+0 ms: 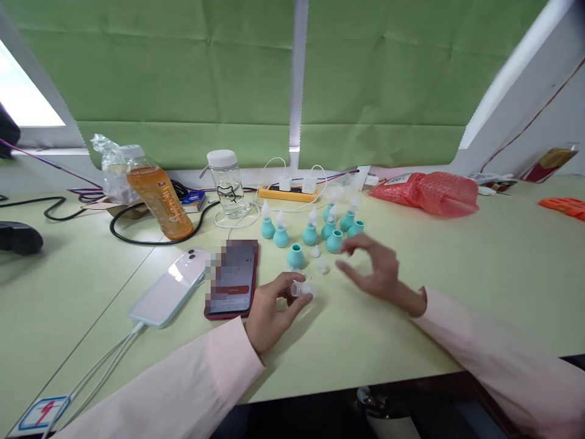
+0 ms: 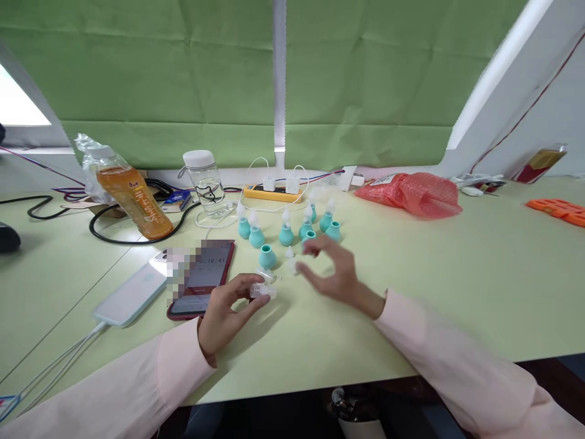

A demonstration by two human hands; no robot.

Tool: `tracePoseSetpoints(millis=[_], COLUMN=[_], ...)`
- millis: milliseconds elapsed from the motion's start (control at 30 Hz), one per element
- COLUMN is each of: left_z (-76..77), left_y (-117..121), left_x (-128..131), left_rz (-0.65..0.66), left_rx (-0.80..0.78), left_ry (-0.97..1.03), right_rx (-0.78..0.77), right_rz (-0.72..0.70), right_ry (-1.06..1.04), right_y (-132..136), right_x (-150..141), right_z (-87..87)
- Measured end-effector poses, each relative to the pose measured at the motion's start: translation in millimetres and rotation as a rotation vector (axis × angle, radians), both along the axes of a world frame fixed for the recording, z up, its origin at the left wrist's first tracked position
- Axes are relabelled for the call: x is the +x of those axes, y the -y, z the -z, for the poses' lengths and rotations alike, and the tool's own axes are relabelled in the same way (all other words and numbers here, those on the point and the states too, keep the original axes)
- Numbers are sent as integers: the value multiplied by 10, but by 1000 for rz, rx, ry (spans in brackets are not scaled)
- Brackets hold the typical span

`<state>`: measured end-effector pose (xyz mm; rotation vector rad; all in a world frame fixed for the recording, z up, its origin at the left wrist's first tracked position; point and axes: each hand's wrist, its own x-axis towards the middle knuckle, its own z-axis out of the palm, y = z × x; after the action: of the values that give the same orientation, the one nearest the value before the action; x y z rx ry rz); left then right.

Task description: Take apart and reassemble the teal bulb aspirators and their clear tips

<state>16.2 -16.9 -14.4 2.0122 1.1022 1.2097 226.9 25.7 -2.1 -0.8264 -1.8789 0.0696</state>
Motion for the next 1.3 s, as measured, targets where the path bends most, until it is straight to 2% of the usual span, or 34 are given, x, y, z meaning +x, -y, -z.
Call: tracePoseSetpoints(millis=[67,167,267,500,667,733,933,1000,1067,1300], left_z=[1,-4,-5,24,10,-10,-88,-103,-109,-95], left_y=[0,1,-5,-11,-7,-1,6,0,-6,1], left_x=[9,8,-7,-7,12,20,34,27,18,1], left_rz=[-4,13,25,64,113,125,142,155,176,285], left_rx=[-85,-147,-157,-173,-215,-264,-448,-476,-504,-608], left_ry=[33,78,103,94,124,146,256,266,246,162], right_rx=[-134,-285,-337,-193,-322,-326,-77,-52,-97,-410], right_rz=[-239,-397,-423,-517,-591,-608,-564,-551,-576,-720], right_ry=[49,4,-42,-36,19,39,135,153,158,153], right_y=[189,281,247,202,162,150,179,190,194,193], right_x=[-224,-390,-389,-320,-264,-245,-240,-242,-239,-224], right_z=[10,75,124,119,85,69,29,19,8,-30])
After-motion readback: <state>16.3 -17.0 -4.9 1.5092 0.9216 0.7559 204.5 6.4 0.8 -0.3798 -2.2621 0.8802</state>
